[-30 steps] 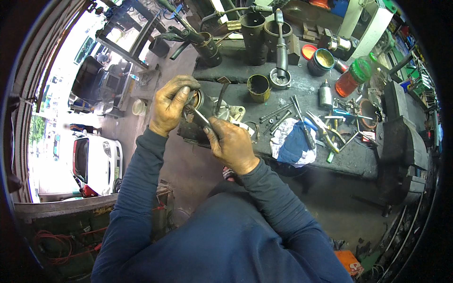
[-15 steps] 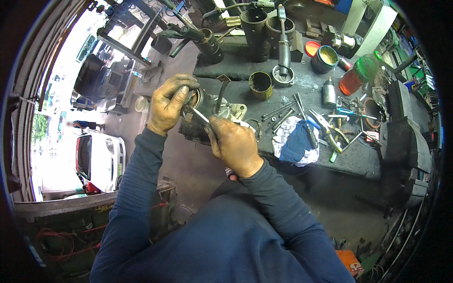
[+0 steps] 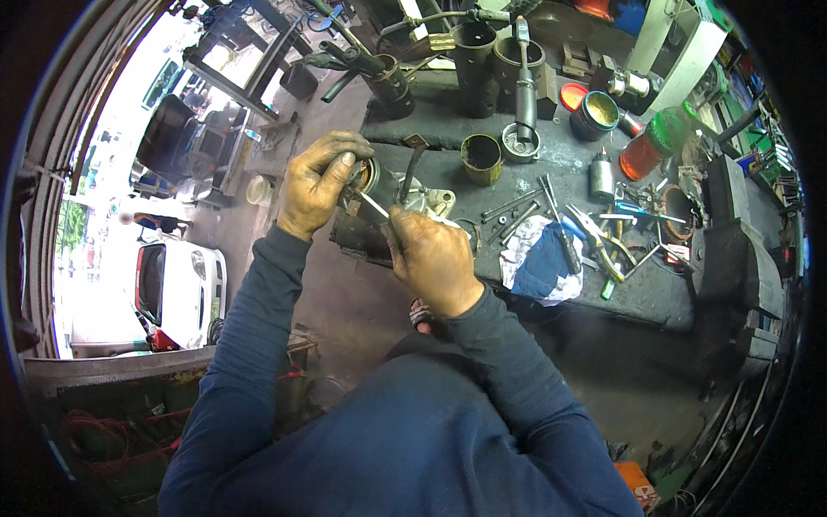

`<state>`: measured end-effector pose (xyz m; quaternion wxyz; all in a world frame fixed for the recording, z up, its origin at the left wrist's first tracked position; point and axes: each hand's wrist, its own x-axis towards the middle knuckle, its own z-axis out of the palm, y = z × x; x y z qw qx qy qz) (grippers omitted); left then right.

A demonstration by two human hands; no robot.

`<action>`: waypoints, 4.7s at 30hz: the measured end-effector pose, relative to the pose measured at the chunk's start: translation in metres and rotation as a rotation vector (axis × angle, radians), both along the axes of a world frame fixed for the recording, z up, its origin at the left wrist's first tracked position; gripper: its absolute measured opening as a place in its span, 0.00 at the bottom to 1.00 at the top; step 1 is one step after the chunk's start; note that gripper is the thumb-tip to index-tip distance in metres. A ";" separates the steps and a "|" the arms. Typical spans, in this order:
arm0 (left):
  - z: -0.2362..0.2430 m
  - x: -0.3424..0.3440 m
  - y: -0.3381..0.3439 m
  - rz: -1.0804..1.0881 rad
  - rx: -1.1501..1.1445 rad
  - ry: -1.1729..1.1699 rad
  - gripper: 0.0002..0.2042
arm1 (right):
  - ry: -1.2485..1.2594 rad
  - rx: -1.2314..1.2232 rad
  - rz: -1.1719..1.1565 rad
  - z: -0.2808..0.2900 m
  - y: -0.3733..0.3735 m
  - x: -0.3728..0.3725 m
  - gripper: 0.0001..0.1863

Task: The person disassembles and reassembles a mechanical component on a workbench, using pliers and a screwdriver to remove and install small parts. They wipe the component with a cloth and handle several small metal pieces during the process.

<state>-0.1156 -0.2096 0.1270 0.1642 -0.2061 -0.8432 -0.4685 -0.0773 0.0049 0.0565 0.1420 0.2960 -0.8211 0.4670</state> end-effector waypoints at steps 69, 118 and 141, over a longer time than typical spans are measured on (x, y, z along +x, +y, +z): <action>-0.049 0.078 0.059 0.630 -0.031 0.241 0.11 | -0.435 -0.558 0.186 -0.027 -0.043 0.010 0.17; 0.003 0.027 -0.009 0.086 -0.274 0.030 0.35 | -0.574 -0.427 0.190 -0.030 -0.039 0.005 0.18; -0.016 0.017 -0.009 -0.010 0.090 -0.050 0.26 | -0.303 -0.264 -0.099 -0.020 -0.032 0.021 0.15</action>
